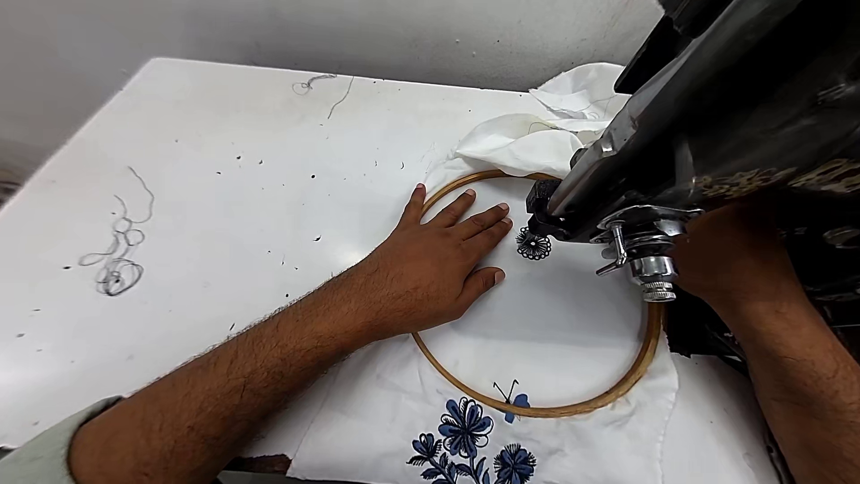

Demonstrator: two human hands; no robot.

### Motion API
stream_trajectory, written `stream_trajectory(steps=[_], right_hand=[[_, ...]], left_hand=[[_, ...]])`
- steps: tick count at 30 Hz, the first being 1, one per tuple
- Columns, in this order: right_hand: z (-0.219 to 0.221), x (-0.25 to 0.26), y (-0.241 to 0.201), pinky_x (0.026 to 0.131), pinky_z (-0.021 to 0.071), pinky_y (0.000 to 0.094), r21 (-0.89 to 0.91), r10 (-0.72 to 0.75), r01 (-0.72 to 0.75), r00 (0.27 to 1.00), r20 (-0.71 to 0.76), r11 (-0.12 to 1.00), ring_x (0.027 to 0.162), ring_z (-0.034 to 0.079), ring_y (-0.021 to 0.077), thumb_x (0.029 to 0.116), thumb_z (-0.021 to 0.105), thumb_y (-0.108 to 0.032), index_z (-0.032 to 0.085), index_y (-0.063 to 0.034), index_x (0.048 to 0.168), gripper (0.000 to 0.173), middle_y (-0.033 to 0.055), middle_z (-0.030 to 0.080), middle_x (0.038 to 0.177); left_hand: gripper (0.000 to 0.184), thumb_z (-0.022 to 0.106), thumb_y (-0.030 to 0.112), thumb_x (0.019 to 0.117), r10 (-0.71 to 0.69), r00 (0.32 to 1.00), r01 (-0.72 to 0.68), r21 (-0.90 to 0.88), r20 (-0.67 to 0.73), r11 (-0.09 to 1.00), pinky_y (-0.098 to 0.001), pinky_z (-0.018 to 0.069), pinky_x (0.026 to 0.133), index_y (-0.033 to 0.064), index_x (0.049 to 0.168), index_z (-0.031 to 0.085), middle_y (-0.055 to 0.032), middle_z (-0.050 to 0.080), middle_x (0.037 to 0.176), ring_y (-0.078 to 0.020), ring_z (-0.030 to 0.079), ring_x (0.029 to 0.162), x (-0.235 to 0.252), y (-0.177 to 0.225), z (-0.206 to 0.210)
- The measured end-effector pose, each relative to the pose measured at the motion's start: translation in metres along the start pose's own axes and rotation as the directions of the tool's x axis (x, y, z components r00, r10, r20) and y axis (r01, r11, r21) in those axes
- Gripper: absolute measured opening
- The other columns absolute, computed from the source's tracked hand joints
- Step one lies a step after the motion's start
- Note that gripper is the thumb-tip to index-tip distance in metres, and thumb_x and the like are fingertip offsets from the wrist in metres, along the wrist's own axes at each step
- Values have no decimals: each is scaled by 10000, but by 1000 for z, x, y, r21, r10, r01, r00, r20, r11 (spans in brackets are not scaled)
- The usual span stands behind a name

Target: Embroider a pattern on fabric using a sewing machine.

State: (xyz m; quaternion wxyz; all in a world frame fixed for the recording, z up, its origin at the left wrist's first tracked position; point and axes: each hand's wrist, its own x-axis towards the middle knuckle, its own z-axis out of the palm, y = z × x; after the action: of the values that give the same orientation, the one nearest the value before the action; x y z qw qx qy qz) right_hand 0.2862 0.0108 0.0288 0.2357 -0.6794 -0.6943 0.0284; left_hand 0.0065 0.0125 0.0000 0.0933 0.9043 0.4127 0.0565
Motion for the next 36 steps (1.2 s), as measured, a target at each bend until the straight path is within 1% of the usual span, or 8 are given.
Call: stream_trajectory(steps=[6, 13, 17, 19, 24, 29, 32, 36], right_hand=[[6, 1, 3, 645, 412, 447, 16, -64, 65, 996, -66, 998, 693, 523, 183, 923, 634, -360, 612, -14, 855, 354, 97, 562, 760], [2, 0, 1, 605, 388, 439, 12, -10, 11, 1000, -19, 1000, 644, 501, 167, 904, 653, -247, 595, -55, 774, 239, 66, 541, 704], [8, 2, 5, 657, 420, 461, 27, -50, 52, 997, -58, 998, 715, 539, 191, 918, 652, -344, 626, -25, 876, 323, 100, 579, 784], [9, 3, 7, 655, 414, 477, 18, -62, 64, 996, -65, 998, 718, 542, 209, 923, 632, -375, 617, -16, 866, 364, 113, 578, 781], [5, 4, 7, 607, 394, 442, 2, -49, 49, 998, -35, 999, 647, 506, 171, 894, 662, -266, 586, -66, 768, 248, 63, 542, 711], [2, 4, 4, 628, 398, 457, -8, -59, 59, 998, -11, 998, 667, 509, 197, 894, 648, -221, 582, -20, 789, 236, 100, 545, 730], [-4, 2, 0, 594, 402, 489, -30, 4, -2, 999, 55, 1000, 641, 524, 243, 927, 696, -166, 595, -17, 774, 236, 126, 558, 704], [-5, 0, -3, 584, 381, 459, -34, 63, -61, 995, 80, 998, 629, 495, 203, 913, 698, -169, 583, -46, 755, 231, 86, 532, 683]], left_hand=[[614, 274, 534, 1078, -14, 1000, 14, -2, -7, 1000, -766, 89, 1178, 223, 1587, 424, 57, 337, 1671, -275, 236, 1572, 1, -5, -1], [616, 260, 525, 1083, -3, 1000, 3, 4, 9, 1000, -762, 83, 1180, 215, 1593, 413, 48, 329, 1675, -286, 229, 1573, -1, 0, -1], [612, 277, 532, 1078, -13, 1000, 13, -4, -4, 1000, -764, 88, 1179, 225, 1588, 423, 60, 337, 1671, -267, 236, 1572, 0, -5, -1], [616, 269, 534, 1079, -14, 1000, 14, -1, -11, 1000, -765, 85, 1179, 225, 1589, 421, 62, 333, 1672, -272, 229, 1574, 2, -5, 0], [612, 265, 521, 1082, 4, 1000, -4, 7, -9, 1000, -757, 76, 1187, 217, 1590, 417, 57, 334, 1672, -273, 232, 1573, 0, -1, 2], [644, 270, 539, 1077, 1, 1000, -1, 11, -23, 1000, -718, 65, 1215, 180, 1594, 407, 24, 326, 1678, -256, 226, 1576, 0, 0, 3], [653, 257, 541, 1079, 12, 1000, -12, 21, -23, 1000, -708, 81, 1218, 165, 1590, 413, 9, 328, 1677, -261, 232, 1574, -1, 1, 3], [659, 253, 549, 1077, 7, 1000, -7, 28, 13, 1000, -714, 79, 1214, 172, 1600, 395, 10, 316, 1682, -263, 224, 1576, -3, 2, 0]])
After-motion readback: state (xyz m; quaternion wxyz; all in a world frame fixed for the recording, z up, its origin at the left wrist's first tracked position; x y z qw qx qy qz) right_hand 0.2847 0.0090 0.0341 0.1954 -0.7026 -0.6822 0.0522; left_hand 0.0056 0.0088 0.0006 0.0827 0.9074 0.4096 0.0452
